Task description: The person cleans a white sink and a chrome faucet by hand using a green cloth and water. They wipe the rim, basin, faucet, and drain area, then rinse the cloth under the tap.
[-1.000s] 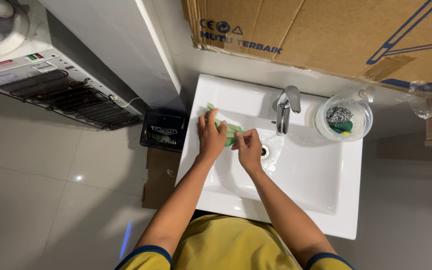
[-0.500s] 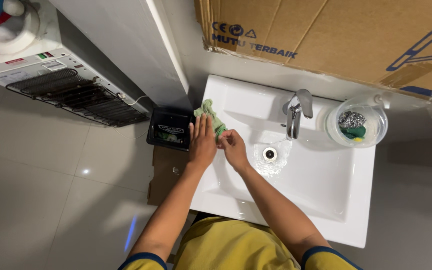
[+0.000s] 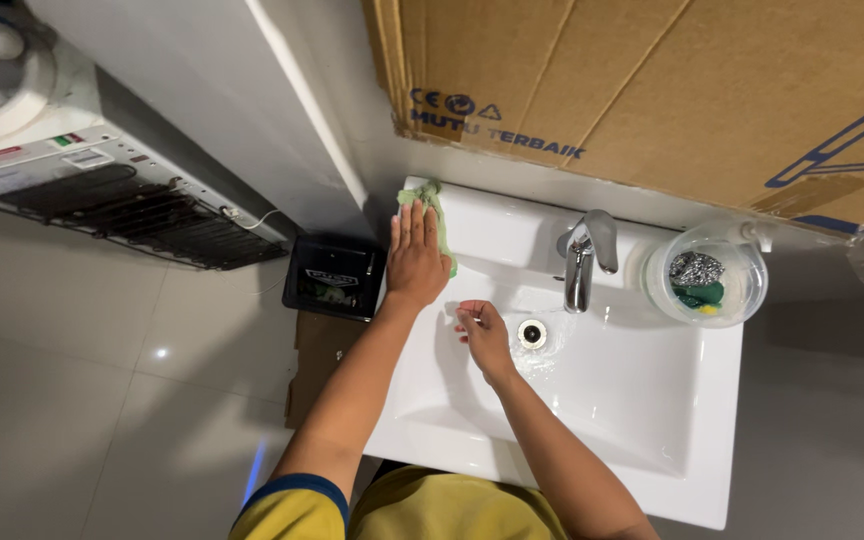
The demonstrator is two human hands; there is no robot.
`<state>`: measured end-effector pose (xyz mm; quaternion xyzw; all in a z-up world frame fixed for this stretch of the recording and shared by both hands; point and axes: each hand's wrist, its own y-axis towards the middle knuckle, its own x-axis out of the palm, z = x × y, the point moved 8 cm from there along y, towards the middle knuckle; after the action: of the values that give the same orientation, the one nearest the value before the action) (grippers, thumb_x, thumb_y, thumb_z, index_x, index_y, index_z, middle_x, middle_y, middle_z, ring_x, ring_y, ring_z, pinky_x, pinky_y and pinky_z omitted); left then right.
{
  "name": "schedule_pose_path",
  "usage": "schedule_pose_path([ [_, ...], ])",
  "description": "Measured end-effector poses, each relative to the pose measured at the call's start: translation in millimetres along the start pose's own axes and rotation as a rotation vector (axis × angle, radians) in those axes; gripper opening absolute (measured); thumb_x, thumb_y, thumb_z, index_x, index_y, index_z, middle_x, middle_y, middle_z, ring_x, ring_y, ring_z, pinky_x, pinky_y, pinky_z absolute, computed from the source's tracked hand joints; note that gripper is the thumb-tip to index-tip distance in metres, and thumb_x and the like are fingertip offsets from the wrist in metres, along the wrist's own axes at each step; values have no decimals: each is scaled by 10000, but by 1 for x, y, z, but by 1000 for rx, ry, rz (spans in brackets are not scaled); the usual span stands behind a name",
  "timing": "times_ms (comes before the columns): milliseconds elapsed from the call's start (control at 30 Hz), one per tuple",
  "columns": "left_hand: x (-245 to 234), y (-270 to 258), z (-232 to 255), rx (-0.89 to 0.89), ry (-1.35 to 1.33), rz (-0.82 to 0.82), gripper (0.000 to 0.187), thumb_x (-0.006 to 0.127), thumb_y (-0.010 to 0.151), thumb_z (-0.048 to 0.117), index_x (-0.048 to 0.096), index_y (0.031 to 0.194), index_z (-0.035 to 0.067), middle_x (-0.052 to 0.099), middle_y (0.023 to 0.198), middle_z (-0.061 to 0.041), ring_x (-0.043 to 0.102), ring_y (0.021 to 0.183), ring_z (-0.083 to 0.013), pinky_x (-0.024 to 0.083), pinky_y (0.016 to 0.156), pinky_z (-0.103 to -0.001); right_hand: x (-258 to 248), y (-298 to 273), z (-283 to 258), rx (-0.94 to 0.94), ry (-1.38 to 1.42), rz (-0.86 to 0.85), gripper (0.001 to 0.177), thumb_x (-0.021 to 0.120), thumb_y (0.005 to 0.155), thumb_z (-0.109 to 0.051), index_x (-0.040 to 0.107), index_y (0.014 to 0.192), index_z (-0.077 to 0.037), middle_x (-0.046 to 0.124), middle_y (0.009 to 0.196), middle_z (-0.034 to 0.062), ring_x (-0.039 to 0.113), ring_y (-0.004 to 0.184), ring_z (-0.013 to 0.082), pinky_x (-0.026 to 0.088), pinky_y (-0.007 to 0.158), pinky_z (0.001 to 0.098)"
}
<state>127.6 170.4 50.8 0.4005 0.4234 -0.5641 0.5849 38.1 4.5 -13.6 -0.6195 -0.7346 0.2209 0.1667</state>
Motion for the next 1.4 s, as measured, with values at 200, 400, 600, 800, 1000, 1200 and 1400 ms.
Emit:
schedule_pose_path([
  [200,-20,30,1,31,-22,-58,780,507,985,422,261,1569,-33,179,1672,-217,90,1574,-326,10,1270,-495,-15,8,5,4,20,1,193,624,981,-197,618,1116,-59,693,1046,49,659,878,149,527,760,301],
  [400,-12,30,14,110,71,-1,696,465,1038,400,316,1558,-39,253,1641,-244,142,1562,-365,45,1270,-490,-24,7,24,29,20,19,160,607,988,-179,630,1084,-54,715,1035,43,662,866,147,533,758,303],
  [600,11,10,39,304,92,-53,630,475,1005,273,354,1572,28,304,1664,-164,228,1553,-305,64,1276,-493,-26,8,33,38,18,43,150,597,993,-179,644,1069,-59,728,1033,37,666,858,145,535,758,305],
  [800,20,-7,20,297,218,-111,617,425,1010,218,312,1586,27,295,1661,-139,216,1555,-262,24,1284,-513,-30,6,18,14,54,78,145,589,979,-145,644,1082,-60,733,1047,37,665,869,143,532,769,307],
  [1000,17,6,-6,70,4,54,675,429,1044,306,259,1578,-71,246,1636,-240,176,1534,-367,33,1246,-505,-49,2,22,23,98,151,165,591,982,-157,645,1105,-61,727,1054,36,658,878,143,536,771,310],
  [1200,1,33,-6,4,-16,87,670,504,1013,236,283,1552,-96,270,1651,-271,155,1567,-397,66,1283,-497,-96,8,29,66,195,211,191,580,977,-136,646,1111,-18,712,1048,71,657,860,169,548,745,329],
  [1400,12,46,4,42,74,20,690,469,1000,251,258,1549,-109,219,1651,-277,140,1557,-403,39,1270,-472,-134,38,24,94,270,209,197,613,950,-125,639,1090,12,708,1018,134,652,811,211,545,726,359],
])
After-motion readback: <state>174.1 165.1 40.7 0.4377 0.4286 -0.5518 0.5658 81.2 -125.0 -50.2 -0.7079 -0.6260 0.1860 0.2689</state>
